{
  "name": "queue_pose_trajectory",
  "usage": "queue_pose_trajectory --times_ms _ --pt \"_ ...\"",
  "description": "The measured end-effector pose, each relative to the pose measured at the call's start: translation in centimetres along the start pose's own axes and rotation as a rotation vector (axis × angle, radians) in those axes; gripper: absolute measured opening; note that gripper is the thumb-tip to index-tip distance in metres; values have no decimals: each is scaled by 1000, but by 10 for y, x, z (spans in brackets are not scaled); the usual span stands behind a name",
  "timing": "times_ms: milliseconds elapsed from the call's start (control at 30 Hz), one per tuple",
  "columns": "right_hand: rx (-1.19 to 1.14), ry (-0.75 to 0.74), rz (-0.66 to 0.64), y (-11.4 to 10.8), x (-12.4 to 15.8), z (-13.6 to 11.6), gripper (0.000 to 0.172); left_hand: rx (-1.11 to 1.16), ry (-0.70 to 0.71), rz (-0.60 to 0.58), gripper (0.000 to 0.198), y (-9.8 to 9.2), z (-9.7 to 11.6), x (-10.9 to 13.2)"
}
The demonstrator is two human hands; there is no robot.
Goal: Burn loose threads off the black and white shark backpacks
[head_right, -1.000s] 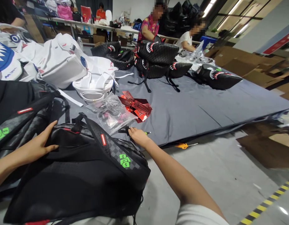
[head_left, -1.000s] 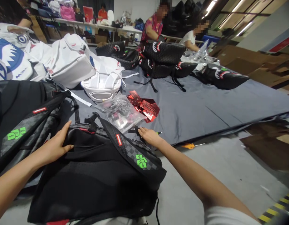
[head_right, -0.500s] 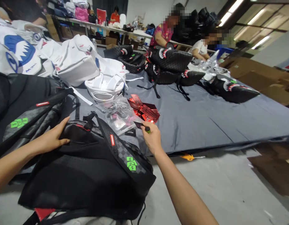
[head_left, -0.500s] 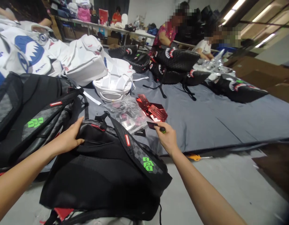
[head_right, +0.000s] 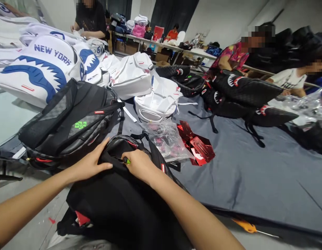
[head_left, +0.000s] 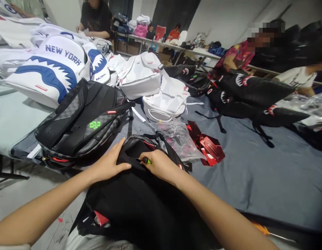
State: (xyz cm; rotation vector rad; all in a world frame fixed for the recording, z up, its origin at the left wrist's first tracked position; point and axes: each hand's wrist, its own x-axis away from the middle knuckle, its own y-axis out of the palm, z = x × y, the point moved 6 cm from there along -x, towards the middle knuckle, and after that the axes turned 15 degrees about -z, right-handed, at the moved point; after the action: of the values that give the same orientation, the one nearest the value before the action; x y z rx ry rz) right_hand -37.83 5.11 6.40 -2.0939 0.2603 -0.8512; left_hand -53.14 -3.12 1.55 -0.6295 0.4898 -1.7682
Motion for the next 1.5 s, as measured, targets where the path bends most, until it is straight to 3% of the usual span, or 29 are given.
queue_pose_trajectory --times_ms 133,267,500,600,733,833,1033,1167,1333,1500 --pt "178 72 -153 12 -12 -14 20 -73 14 132 94 13 -9 12" --pt "532 143 -115 19 -14 -28 29 -90 109 179 92 16 -7 12" --pt "495 78 -208 22 -16 -24 25 -86 140 180 89 14 -10 14" --pt "461 62 -123 16 -15 -26 27 -89 146 195 87 13 -10 15" --pt "180 -67 59 10 -30 -35 16 -130 160 202 86 13 -10 15" --pt "95 -81 69 12 -43 -41 11 -158 176 195 84 13 -10 17" --pt "330 -119 56 7 -32 -47 21 -187 128 202 76 12 -19 17" --pt "345 -268 25 11 -34 -43 23 -186 144 200 75 14 -29 11" --pt "321 -241 -20 15 -48 -47 20 -201 176 275 74 13 -33 11" --pt "614 -313 -20 8 -15 -53 23 -183 47 252 86 5 -36 9"
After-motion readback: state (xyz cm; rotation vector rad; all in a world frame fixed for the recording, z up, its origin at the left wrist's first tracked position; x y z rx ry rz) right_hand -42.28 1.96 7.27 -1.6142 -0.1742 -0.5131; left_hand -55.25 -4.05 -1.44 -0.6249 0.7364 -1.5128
